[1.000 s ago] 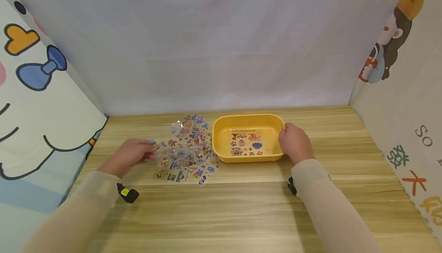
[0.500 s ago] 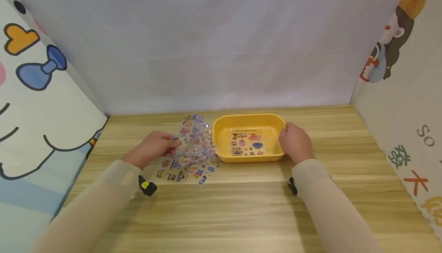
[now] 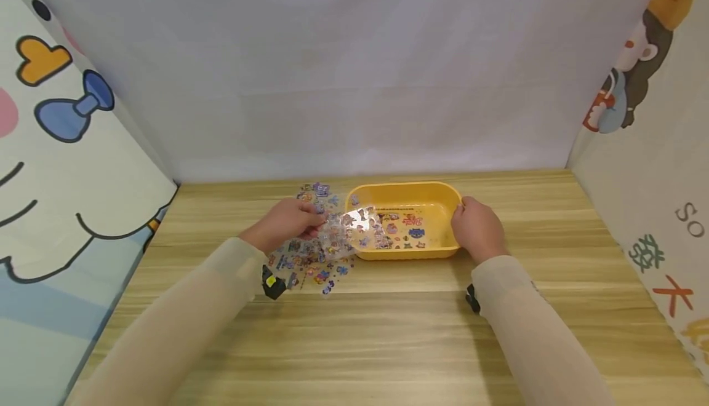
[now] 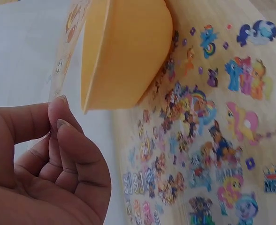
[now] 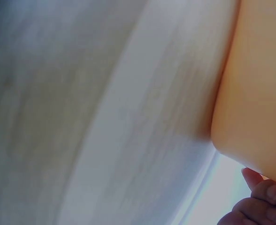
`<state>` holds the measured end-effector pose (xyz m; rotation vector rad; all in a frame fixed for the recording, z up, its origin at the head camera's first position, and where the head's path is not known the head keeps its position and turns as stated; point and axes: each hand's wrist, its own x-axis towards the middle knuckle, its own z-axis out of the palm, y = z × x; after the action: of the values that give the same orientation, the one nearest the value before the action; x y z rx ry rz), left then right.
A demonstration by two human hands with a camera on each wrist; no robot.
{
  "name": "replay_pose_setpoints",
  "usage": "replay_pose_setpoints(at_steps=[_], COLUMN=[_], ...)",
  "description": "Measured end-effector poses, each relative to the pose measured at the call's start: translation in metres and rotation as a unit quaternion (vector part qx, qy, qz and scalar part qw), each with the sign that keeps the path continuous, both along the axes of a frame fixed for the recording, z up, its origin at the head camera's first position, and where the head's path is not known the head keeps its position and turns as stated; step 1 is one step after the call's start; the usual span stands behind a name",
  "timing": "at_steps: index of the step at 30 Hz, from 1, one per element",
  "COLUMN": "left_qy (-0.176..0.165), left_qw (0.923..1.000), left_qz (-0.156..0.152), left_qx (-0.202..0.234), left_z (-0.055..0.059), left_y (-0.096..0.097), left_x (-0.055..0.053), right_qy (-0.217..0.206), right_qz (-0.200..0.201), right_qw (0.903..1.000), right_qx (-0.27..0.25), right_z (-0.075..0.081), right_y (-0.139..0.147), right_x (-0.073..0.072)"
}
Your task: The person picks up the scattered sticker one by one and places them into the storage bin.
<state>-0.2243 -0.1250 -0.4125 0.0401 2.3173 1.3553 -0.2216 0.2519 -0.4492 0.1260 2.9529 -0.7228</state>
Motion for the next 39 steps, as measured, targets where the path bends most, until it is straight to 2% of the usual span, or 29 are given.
replay_pose_setpoints(at_steps=[2,6,11,19,29,39], left_qy=[0.006,0.01,0.009,-0.011,-0.015,-0.01], left_qw=[0.9999,0.9998,0.9999,0.9994,0.9988,0.9989], left_qz=[-0.012,-0.018,-0.006,0.009,0.03,0.039], left_qx=[0.0,0.005,0.011,0.03,0.036,0.024], left_z=[0.001,0.005,0.009,0.006,0.005,0.008], left_y=[0.007,0.019,0.032,0.052,0.077,0.085], left_x=[-0.002,-0.004,-0.007,-0.013,-0.014,-0.01], right_qy=[-0.001,0.0,-0.003,-0.009,-0.009,-0.008], right_qz=[-0.001,0.0,0.0,0.002,0.0,0.0], right_qw=[1.0,1.0,1.0,0.9999,0.9999,1.0], right_qx=[0.0,0.0,-0.001,-0.006,-0.005,-0.005], right_z=[0.0,0.002,0.003,0.002,0.005,0.003], right_y=[0.001,0.0,-0.001,0.0,0.001,0.0], right_x=[0.0,0.001,0.001,0.001,0.001,0.002])
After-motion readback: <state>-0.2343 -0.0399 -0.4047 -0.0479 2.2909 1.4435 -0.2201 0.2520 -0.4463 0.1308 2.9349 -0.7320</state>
